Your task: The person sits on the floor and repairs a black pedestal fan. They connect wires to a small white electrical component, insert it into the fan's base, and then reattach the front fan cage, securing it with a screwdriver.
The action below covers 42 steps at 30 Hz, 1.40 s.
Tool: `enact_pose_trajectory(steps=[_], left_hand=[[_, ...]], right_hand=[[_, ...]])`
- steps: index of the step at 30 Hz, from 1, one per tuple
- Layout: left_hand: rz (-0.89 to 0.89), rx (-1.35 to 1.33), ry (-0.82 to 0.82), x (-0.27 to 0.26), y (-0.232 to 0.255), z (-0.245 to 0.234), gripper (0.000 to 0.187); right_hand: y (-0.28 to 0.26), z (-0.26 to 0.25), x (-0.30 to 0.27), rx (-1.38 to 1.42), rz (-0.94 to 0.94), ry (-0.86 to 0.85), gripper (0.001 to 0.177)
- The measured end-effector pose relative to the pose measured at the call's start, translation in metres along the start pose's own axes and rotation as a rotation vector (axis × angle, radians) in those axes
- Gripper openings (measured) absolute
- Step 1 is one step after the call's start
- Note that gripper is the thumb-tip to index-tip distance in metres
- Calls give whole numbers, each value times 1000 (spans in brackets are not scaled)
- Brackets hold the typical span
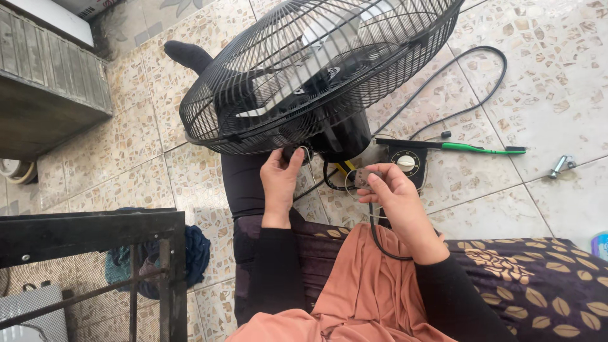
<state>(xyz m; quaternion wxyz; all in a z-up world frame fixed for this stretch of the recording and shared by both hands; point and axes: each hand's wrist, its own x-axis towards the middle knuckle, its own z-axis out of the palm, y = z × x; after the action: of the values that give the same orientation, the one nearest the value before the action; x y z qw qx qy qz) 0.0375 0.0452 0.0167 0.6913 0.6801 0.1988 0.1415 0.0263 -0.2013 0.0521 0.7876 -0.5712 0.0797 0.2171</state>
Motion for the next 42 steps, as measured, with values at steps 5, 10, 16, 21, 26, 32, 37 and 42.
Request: enact_pose_trajectory(steps=[5, 10, 16, 21, 26, 32, 37, 42], left_hand=[[-53, -175, -94, 24, -14, -24, 27], [-163, -368, -129, 41, -17, -37, 25], [-179, -407, -116, 41, -22, -44, 25], [-239, -476, -86, 47, -34, -45, 35], [-282, -497, -36, 47, -42, -45, 49], [-299, -615, 71, 44, -38, -51, 64], [-430, -735, 292, 52, -83, -47, 59], [-390, -248, 193, 54, -139, -25, 52]], right_hand=[[5, 1, 0, 18, 3, -24, 29], [9, -1, -1, -10, 18, -21, 30], [13, -1, 1, -32, 24, -38, 31], [15, -1, 0, -89, 7, -36, 36], [22, -3, -1, -227, -3, -54, 39], [47, -6, 5, -352, 1, -75, 31], [45, -1, 5, -385, 51, -27, 24], [29, -15, 9, -290, -103, 60, 16]])
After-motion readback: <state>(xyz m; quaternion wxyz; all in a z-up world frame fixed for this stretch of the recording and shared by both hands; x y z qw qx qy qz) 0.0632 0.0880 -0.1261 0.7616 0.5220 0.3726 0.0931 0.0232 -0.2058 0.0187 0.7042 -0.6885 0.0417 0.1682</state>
